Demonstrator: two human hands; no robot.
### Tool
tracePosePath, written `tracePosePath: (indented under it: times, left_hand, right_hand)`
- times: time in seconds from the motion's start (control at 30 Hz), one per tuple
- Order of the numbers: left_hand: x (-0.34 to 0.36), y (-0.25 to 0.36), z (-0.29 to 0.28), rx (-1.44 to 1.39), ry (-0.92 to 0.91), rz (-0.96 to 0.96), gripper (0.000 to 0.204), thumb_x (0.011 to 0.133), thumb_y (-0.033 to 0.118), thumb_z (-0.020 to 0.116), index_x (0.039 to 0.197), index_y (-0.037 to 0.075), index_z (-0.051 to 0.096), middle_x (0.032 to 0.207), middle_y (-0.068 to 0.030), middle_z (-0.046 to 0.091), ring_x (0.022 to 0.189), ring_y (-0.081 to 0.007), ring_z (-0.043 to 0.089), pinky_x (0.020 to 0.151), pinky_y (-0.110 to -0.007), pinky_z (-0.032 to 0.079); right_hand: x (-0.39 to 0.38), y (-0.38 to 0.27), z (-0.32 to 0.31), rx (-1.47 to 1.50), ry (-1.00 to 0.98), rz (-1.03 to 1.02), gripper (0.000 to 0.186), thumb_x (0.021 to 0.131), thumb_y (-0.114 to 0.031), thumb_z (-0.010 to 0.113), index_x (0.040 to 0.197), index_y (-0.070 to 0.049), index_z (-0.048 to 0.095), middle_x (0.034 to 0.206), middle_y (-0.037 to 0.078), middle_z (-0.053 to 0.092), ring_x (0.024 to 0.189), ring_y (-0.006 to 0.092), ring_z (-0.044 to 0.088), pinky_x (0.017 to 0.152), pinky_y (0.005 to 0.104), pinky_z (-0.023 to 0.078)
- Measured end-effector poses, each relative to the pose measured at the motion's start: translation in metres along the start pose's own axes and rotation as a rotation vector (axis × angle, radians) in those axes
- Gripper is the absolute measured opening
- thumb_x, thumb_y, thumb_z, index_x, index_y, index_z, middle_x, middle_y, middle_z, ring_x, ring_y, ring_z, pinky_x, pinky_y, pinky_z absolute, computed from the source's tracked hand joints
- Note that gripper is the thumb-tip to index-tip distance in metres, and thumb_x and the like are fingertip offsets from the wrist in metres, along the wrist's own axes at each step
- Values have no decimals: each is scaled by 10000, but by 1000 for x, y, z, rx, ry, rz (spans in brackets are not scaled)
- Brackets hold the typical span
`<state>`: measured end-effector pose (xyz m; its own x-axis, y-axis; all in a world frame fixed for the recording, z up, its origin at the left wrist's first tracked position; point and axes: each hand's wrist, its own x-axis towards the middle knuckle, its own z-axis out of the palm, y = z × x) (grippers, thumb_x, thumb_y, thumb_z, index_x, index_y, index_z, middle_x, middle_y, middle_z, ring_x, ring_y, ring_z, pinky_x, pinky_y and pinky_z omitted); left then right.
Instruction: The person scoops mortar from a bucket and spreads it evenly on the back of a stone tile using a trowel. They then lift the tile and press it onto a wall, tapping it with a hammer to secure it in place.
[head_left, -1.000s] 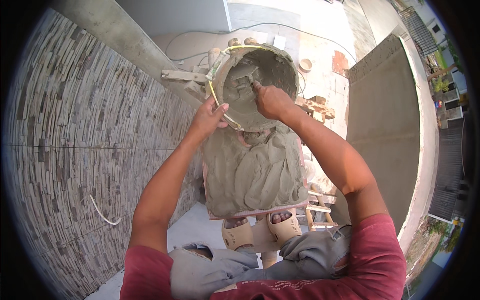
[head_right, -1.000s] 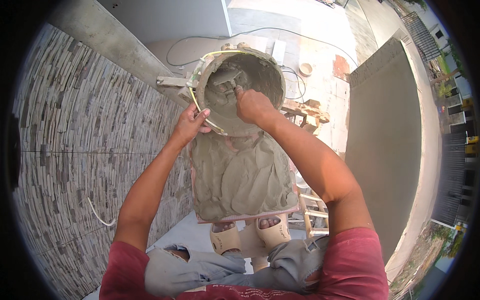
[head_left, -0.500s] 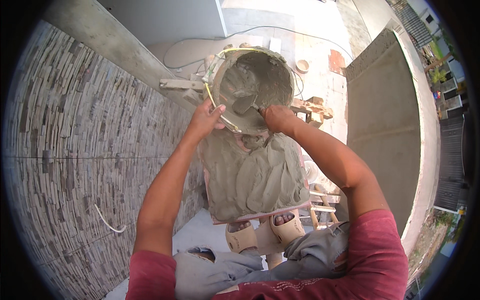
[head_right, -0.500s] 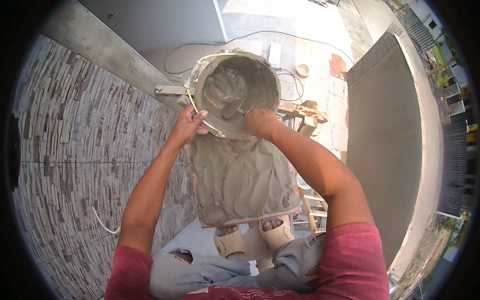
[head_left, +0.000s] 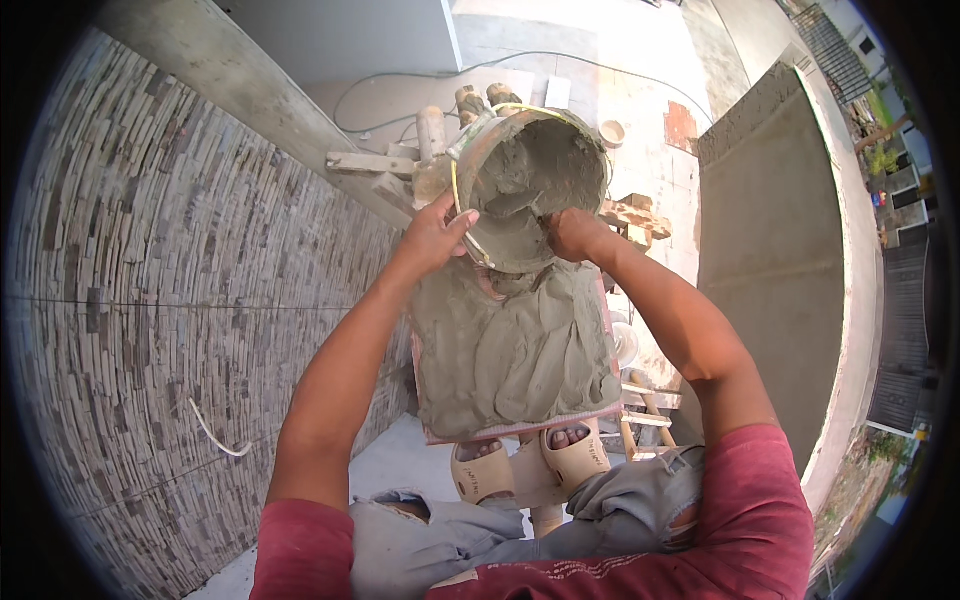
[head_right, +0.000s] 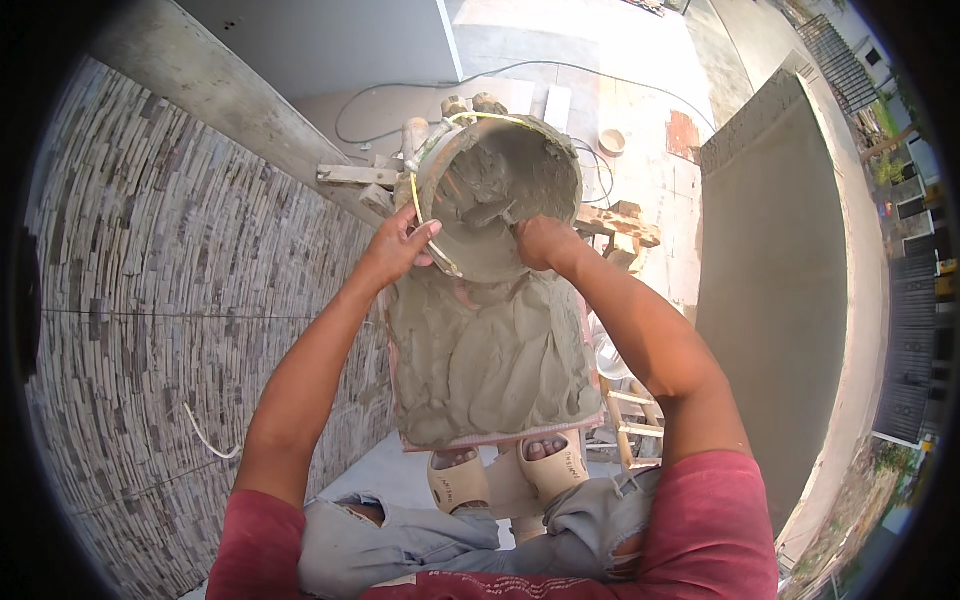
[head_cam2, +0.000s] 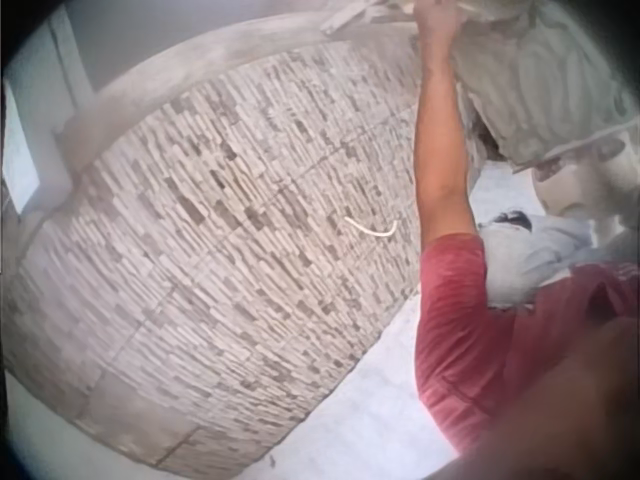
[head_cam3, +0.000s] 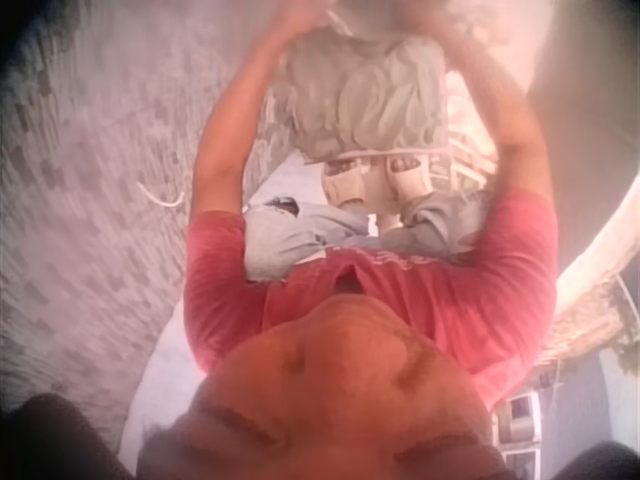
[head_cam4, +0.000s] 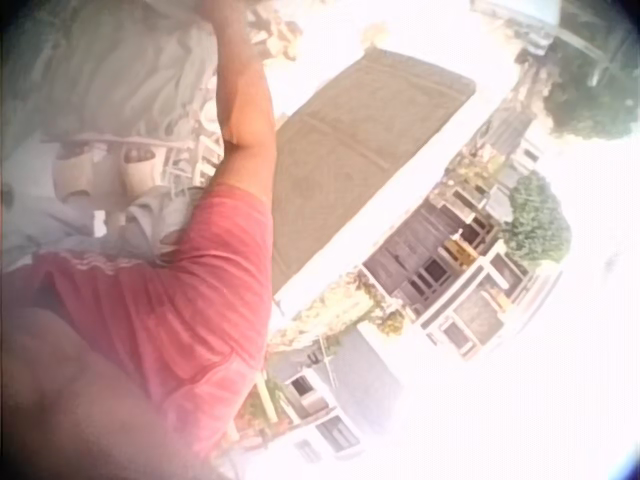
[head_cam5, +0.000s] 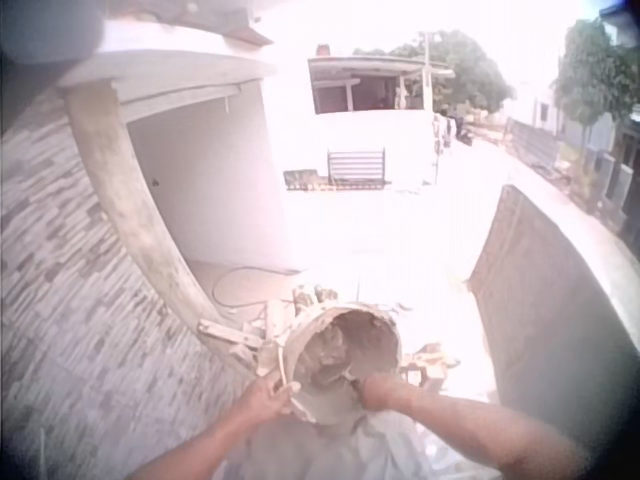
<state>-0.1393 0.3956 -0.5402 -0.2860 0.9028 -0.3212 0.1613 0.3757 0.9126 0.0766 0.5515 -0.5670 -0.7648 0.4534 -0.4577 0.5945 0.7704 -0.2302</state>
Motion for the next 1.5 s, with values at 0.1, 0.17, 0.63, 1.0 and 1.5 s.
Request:
tracePosePath:
  times: [0.1,0.17,0.63,1.0,1.5]
  left_hand:
    - [-3,0,-5,-5,-13,-19,446,990,271,655,1393,121,539,1137,-8,635,991,-103,605,718,-297,615]
    - [-2,2,0,-12,-26,-12,498,995,280,645,1433,95,499,1177,-53,637,976,-126,617,725,-305,615]
    - [-9,12,14,74,-115,13,538,998,296,644,1469,102,470,1217,-45,615,1060,-151,609,795,-337,616]
    - [29,-10,-43,-215,234,37,561,997,276,633,1453,6,449,1102,-116,634,900,-173,659,656,-323,648]
    - [44,-35,-58,-514,417,-159,450,1032,279,587,1338,-16,437,1100,-151,595,863,-239,678,775,-404,648]
  right_hand:
    - [-10,-9,-12,1,9,85,361,981,-190,423,1099,24,689,1099,261,705,1058,406,684,934,489,537]
    - [-9,-10,-7,7,170,139,372,985,-197,410,1077,30,690,1096,266,703,1053,411,684,925,483,541]
    - [-12,41,-5,1386,-462,130,353,975,-402,677,1071,-65,628,740,38,631,494,107,570,387,273,463]
    - [-162,2,-19,1094,-28,-97,408,975,-151,666,1335,25,590,896,69,653,608,95,577,570,261,507]
    - [-147,7,88,221,26,-112,326,951,-277,604,1142,-33,505,957,258,680,852,449,669,734,519,540]
